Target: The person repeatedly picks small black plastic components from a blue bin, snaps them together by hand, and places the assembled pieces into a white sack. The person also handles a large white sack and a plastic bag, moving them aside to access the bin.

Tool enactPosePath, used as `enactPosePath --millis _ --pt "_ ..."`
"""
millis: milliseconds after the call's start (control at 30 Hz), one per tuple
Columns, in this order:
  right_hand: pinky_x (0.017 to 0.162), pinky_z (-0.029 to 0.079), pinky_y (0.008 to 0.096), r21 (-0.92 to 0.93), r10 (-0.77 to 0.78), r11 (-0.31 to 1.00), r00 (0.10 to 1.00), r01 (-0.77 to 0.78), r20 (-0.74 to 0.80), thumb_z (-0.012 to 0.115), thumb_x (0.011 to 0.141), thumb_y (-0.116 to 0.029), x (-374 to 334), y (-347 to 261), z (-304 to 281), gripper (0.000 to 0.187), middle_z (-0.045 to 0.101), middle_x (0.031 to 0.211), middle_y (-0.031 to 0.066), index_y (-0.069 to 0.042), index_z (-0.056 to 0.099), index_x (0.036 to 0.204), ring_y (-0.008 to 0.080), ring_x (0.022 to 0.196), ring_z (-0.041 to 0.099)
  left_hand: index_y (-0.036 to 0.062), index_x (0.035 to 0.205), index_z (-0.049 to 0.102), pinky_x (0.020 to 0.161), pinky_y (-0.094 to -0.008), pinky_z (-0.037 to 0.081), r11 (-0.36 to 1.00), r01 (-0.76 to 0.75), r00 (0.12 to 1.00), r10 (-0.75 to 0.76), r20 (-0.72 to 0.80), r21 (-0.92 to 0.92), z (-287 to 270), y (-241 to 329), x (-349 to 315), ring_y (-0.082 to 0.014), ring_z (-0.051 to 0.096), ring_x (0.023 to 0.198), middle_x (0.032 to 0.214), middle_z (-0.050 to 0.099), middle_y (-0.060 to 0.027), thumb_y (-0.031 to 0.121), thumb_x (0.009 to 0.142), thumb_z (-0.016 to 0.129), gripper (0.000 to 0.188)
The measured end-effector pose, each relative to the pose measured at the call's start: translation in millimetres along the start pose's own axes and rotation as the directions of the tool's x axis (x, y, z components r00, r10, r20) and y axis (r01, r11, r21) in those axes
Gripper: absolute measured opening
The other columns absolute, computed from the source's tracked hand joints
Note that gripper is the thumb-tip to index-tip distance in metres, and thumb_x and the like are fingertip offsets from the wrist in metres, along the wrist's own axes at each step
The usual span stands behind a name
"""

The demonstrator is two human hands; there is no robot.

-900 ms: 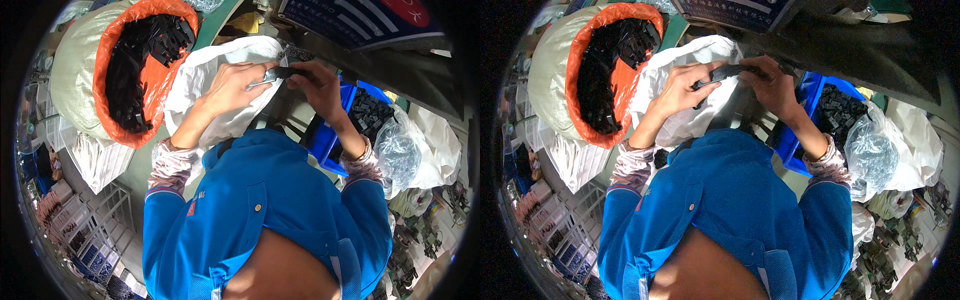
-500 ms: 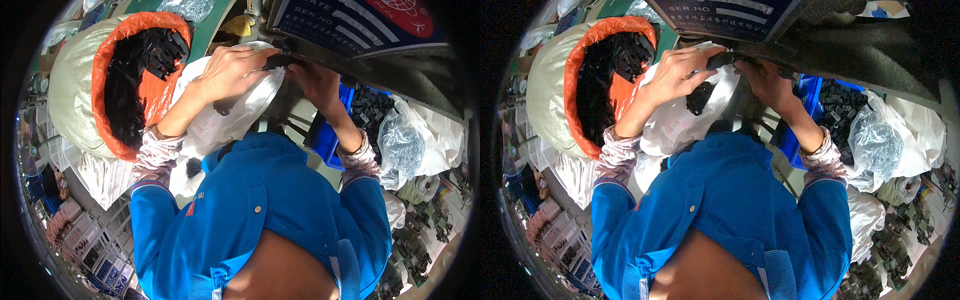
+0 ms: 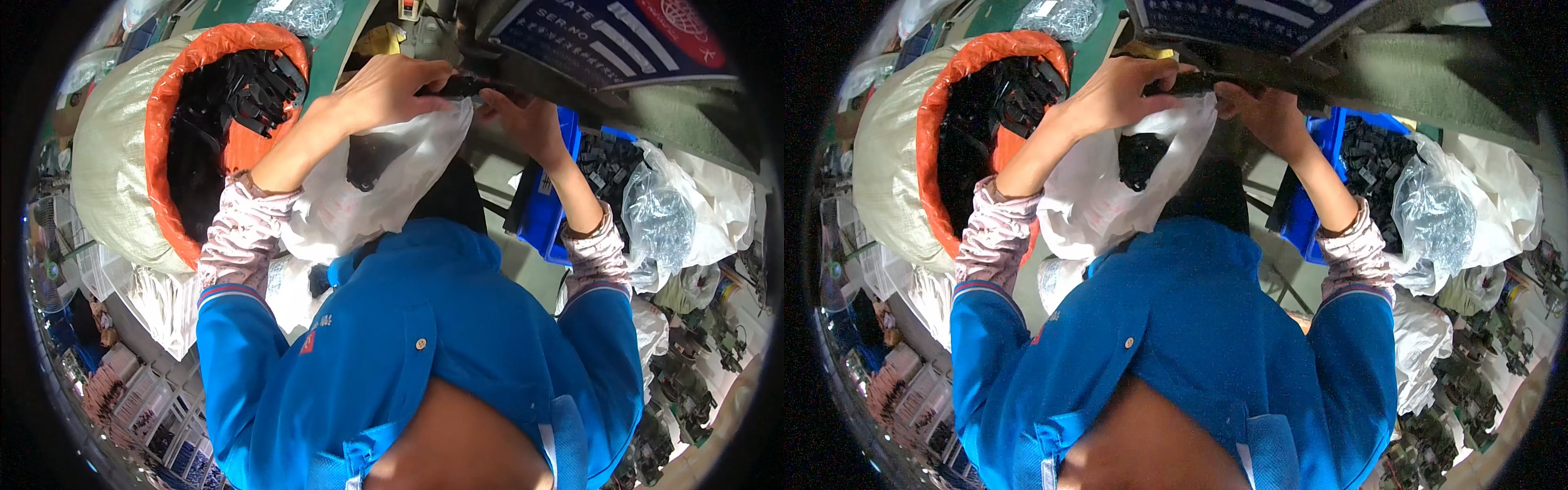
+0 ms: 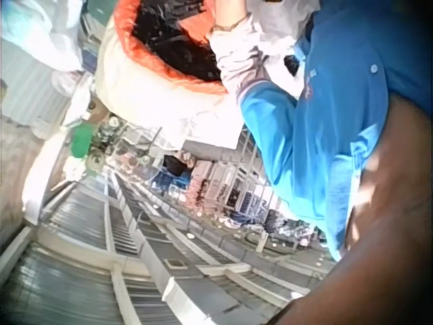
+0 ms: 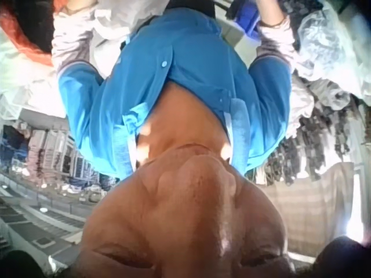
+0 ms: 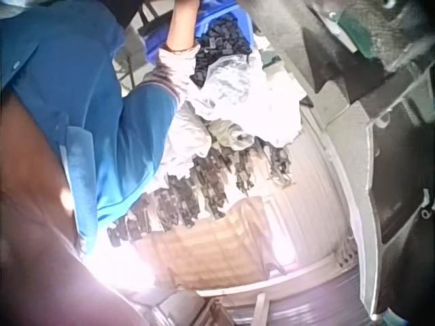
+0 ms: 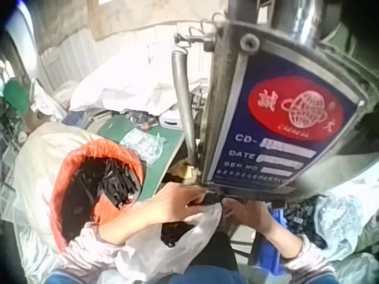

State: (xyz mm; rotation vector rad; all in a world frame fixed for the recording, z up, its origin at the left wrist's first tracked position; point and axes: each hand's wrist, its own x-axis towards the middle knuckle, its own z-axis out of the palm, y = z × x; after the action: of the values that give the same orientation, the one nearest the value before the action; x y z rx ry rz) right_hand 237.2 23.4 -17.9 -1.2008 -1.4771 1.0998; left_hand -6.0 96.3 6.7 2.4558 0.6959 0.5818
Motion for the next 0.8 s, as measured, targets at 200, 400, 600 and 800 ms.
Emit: enactPosePath --millis 200,400,600,800 --pt "0.072 0.06 0.0319 -0.055 0.195 0.98 0.975 -0.19 0.108 0.064 0.09 -0.002 9 -11 -5 0.027 0.068 0.103 0.0132 0.005 0.058 0.115 0.0213 0.084 0.069 0.0054 0.092 0.062 0.056 -0.0402 0.043 0.98 0.167 0.986 -0.162 0.049 -0.108 -9 6 -13 -0.036 0.058 0.061 0.064 0.058 -0.0158 0.024 0.081 0.072 0.024" --pt "0.098 0.046 0.0423 -0.548 0.204 0.831 0.969 -0.097 0.138 0.053 0.097 -0.027 35 93 -51 0.031 0.061 0.125 0.0117 -0.008 0.062 0.121 0.0274 0.115 0.057 0.0015 0.089 0.062 0.059 -0.0364 0.044 0.982 0.164 0.986 -0.159 0.054 -0.091 -9 11 -16 -0.0294 0.059 0.062 0.074 0.065 -0.0138 0.019 0.082 0.073 0.022" --pt "0.101 0.043 0.0482 -0.969 -0.098 0.152 0.979 0.193 0.179 0.058 0.09 -0.031 56 167 -38 0.037 0.062 0.125 0.0139 -0.015 0.063 0.122 0.0316 0.113 0.058 0.001 0.088 0.067 0.064 -0.037 0.048 0.981 0.17 0.985 -0.165 0.06 -0.092 -10 7 -12 -0.0316 0.064 0.068 0.077 0.066 -0.0155 0.02 0.082 0.074 0.022" --pt "0.111 0.028 0.051 -0.974 0.221 0.127 0.952 0.187 0.212 0.064 0.084 -0.028 55 160 -37 0.049 0.052 0.136 0.0204 -0.012 0.056 0.129 0.0381 0.131 0.042 0.0033 0.092 0.067 0.063 -0.0374 0.048 0.978 0.208 0.976 -0.206 0.071 -0.022 -16 16 -15 -0.0305 0.065 0.069 0.077 0.067 -0.0157 0.025 0.082 0.074 0.024"
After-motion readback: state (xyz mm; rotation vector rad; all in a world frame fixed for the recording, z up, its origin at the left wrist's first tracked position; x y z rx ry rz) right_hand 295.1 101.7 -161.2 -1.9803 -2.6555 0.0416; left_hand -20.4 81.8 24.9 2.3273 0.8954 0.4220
